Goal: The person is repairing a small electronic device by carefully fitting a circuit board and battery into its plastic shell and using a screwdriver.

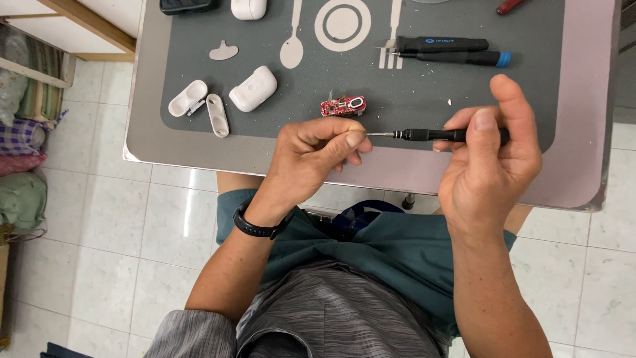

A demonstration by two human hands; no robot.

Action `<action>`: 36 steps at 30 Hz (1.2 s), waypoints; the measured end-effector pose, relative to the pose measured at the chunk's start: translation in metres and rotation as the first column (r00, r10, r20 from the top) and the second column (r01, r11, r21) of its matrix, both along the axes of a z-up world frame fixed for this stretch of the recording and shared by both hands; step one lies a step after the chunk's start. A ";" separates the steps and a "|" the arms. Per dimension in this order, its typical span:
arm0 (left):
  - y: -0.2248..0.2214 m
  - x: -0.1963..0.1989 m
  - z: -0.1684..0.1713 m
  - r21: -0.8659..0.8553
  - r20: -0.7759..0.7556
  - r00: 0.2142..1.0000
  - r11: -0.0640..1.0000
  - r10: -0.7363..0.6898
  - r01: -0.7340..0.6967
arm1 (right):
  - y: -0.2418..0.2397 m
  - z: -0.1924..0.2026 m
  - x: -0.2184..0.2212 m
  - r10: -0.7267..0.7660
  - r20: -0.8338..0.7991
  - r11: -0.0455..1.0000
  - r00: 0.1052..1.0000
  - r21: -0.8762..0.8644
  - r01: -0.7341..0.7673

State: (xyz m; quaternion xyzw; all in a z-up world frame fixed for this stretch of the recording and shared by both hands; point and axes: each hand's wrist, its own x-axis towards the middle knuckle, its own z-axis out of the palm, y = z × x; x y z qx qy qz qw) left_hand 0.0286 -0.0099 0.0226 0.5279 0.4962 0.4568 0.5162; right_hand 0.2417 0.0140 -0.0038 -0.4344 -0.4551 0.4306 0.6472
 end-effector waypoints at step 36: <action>0.007 -0.012 0.009 -0.037 -0.062 0.982 0.984 -0.179 0.177 | 0.009 0.016 0.014 0.280 0.028 0.951 0.959 -0.144 -0.274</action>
